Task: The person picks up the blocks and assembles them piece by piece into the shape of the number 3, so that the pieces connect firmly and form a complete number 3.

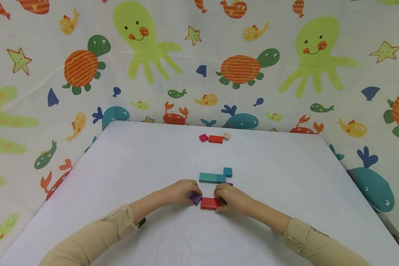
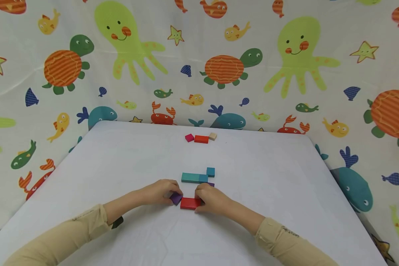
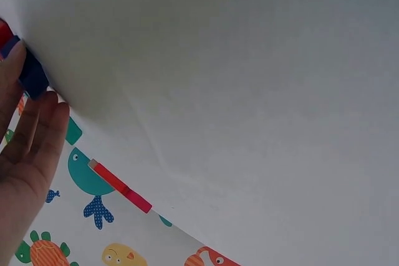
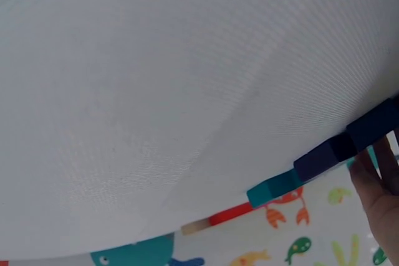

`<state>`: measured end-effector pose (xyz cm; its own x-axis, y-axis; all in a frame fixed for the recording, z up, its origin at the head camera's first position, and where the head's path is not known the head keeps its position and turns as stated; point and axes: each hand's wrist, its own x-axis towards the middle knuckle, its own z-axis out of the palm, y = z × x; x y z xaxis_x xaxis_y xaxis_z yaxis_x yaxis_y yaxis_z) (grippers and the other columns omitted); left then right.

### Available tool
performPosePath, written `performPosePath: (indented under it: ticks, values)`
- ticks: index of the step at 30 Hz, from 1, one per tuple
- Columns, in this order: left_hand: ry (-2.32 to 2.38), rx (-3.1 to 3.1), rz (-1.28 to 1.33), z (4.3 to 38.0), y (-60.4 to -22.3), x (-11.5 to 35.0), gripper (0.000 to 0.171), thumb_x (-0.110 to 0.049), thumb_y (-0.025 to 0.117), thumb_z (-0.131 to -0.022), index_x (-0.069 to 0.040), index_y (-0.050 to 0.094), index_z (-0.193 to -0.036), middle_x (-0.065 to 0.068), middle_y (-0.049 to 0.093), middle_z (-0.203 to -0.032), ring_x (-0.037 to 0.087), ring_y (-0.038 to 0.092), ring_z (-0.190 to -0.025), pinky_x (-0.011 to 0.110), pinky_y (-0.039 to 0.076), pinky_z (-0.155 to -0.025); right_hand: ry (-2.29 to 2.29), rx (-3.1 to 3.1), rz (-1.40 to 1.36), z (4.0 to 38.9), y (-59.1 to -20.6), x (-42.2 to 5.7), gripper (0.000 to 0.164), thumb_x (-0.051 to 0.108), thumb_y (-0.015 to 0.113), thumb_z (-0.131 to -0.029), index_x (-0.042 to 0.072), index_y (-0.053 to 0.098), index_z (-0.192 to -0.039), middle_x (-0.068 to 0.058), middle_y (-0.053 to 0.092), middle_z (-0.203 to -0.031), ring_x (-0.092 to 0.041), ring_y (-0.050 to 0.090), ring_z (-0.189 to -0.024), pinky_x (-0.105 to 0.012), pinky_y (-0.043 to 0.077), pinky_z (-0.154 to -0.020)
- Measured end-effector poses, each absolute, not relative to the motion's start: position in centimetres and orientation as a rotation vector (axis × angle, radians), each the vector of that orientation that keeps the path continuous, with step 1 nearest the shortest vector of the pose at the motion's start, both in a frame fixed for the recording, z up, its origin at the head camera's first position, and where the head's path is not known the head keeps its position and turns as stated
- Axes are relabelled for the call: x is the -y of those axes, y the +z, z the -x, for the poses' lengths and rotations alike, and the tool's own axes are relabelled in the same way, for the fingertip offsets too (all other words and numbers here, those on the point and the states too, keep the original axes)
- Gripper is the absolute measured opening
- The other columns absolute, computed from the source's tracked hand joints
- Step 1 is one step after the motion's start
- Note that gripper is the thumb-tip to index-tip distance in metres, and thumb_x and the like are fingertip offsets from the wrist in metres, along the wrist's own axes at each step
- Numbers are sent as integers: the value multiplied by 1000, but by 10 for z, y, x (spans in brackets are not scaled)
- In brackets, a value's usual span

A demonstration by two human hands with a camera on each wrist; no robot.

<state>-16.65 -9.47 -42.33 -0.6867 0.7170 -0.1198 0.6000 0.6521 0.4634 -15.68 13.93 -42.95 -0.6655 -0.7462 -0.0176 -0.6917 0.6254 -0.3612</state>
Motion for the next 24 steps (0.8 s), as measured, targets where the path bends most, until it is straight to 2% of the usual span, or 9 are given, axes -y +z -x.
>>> performPosePath:
  ticks: [5,13,18,24]
  values:
    - [572,-2585,-1040,166,-425,94,31,-6,74,-79,-5,68,-110,4,65,-103,14,58,-95,25,51,-86,-470,-2687,1206,157,-429,-139,33,27,80,-75,5,68,-97,-7,63,-107,-21,55,-104,-30,53,-85]
    - [584,-2590,-1007,165,-424,94,37,-5,75,-77,-4,66,-113,6,65,-106,18,59,-98,30,51,-89,-493,-2692,1189,160,-428,-143,42,36,80,-73,8,65,-101,0,62,-99,-14,53,-99,-28,52,-86]
    - [587,-2588,-968,165,-424,94,40,-6,76,-77,-5,65,-115,5,65,-108,18,59,-100,31,51,-89,-483,-2683,1241,162,-428,-146,37,33,80,-74,8,64,-97,0,61,-99,-15,53,-98,-29,51,-87]
    - [606,-2582,-994,166,-425,94,35,-7,74,-78,-4,66,-113,5,65,-106,16,59,-97,29,51,-87,-461,-2692,1275,161,-432,-146,31,27,80,-74,7,64,-92,-4,62,-103,-19,54,-103,-32,50,-90]
